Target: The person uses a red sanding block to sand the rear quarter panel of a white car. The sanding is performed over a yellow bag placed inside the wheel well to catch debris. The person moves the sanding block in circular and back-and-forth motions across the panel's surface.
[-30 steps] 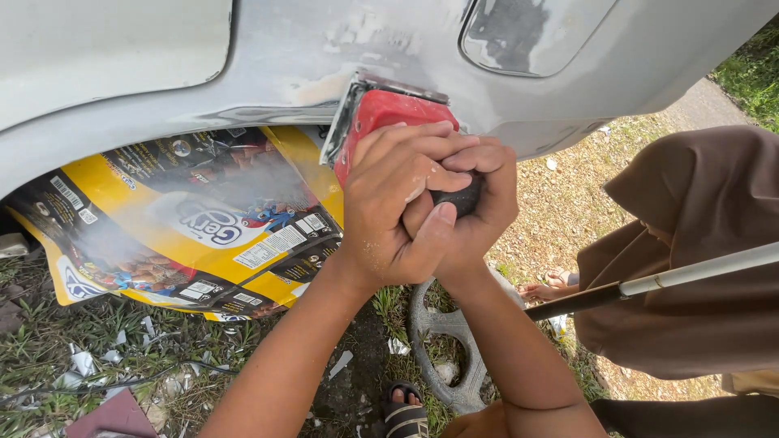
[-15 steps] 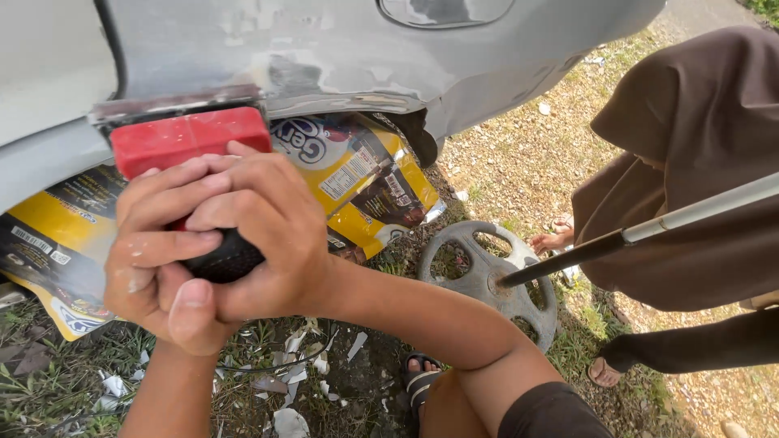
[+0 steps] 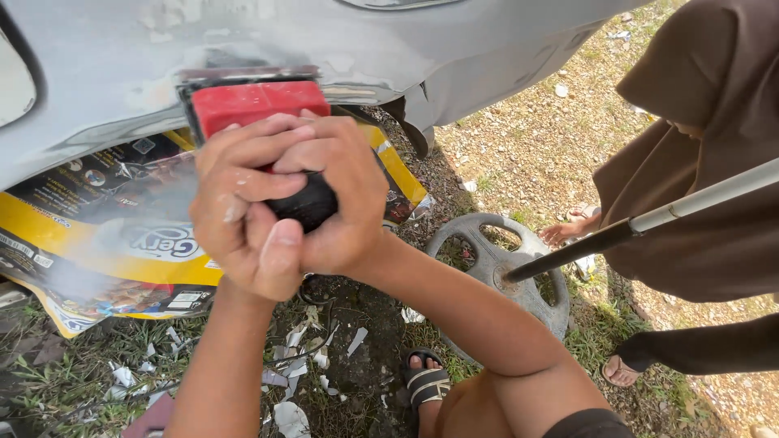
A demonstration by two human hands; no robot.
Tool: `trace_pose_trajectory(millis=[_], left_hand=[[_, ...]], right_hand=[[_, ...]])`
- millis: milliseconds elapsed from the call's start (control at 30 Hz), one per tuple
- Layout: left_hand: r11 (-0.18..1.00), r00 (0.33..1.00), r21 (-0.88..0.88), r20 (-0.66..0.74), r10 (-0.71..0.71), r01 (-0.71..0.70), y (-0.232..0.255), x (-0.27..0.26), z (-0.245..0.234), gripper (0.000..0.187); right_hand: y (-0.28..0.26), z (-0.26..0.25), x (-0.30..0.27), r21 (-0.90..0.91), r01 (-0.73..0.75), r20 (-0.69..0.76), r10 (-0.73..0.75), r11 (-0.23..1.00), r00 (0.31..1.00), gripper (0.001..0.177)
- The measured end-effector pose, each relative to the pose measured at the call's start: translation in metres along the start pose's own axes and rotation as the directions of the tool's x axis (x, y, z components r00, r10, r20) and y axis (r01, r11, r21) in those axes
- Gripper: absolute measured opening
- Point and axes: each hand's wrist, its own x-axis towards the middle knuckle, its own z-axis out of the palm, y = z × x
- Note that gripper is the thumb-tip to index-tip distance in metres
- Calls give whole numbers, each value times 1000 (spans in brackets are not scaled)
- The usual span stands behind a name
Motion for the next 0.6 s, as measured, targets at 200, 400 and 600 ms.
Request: trace_pose_trajectory(millis=[200, 400, 600], left_hand=[[999, 1000, -42, 18, 15, -15, -1, 2, 74, 31], [997, 998, -68, -57, 18, -22, -18, -7, 141, 19], [999, 1000, -30, -11, 24, -24, -16, -8, 140, 18]], right_hand=[[43, -55, 0, 8, -96, -63, 97, 995, 993, 18], [136, -85, -24, 301, 119, -161, -73, 946, 984, 34], [112, -68, -18, 342, 101, -185, -38, 934, 982, 34]])
